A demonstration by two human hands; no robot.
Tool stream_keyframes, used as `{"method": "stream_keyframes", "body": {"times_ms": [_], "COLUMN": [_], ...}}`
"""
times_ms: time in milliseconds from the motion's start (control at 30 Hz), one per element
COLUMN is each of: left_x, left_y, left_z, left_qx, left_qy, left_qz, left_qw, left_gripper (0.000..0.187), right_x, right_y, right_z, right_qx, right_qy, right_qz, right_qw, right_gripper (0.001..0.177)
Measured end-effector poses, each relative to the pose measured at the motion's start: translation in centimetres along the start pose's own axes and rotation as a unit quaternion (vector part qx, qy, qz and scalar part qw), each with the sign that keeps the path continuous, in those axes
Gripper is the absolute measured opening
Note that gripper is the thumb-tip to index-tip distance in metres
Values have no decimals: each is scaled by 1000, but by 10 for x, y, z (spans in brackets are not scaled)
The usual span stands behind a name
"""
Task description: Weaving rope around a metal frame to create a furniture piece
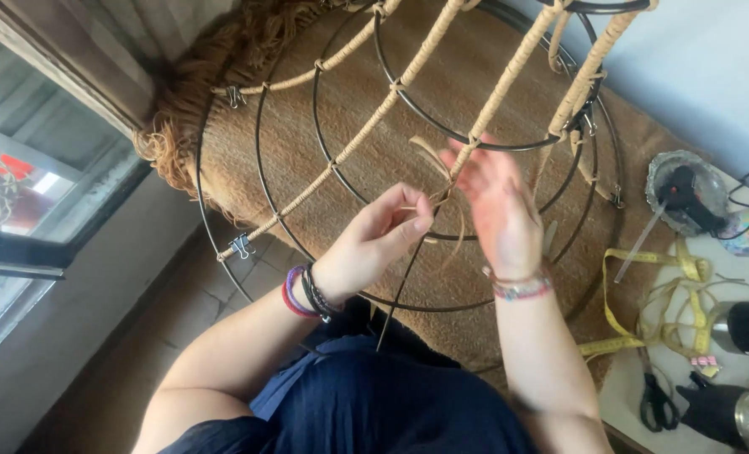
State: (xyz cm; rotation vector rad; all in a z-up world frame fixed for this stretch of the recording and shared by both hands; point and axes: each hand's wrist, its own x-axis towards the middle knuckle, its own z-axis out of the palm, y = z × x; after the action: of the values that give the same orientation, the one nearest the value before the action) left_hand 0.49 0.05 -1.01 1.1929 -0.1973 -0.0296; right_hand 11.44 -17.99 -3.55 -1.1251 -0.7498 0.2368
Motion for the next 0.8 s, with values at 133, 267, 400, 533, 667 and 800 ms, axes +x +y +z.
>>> {"method": "stream_keyframes", "body": {"times_ms": [133, 267, 400, 533, 667, 800], "left_x": [9, 39, 92, 122, 119, 49], "left_y": [11, -1, -37, -50, -69, -3], "left_z": [-13, -38, -42, -53, -64, -27], "left_qx": [275, 582, 628, 537, 540, 540], "left_qy": [44, 125, 97, -30, -55, 112], "left_qz": [71, 103, -24, -66, -24, 232], "left_qw": [958, 797, 772, 840, 839, 801], "left_gripper": [22, 14, 21, 27, 29, 12], "right_x": [2, -5, -1, -14, -29, -62], "right_y": [12, 5, -24, 6, 20, -47], "right_z": [7, -3, 26, 19, -5, 3], "right_qx": [11, -148, -381, -422, -534, -459], "right_qy": [46, -29, 5, 48, 138, 80], "right_qz": [120, 204, 111, 88, 18, -38], "right_qw": [992, 967, 918, 901, 834, 884], "right_gripper": [58, 49, 59, 31, 12, 21]}}
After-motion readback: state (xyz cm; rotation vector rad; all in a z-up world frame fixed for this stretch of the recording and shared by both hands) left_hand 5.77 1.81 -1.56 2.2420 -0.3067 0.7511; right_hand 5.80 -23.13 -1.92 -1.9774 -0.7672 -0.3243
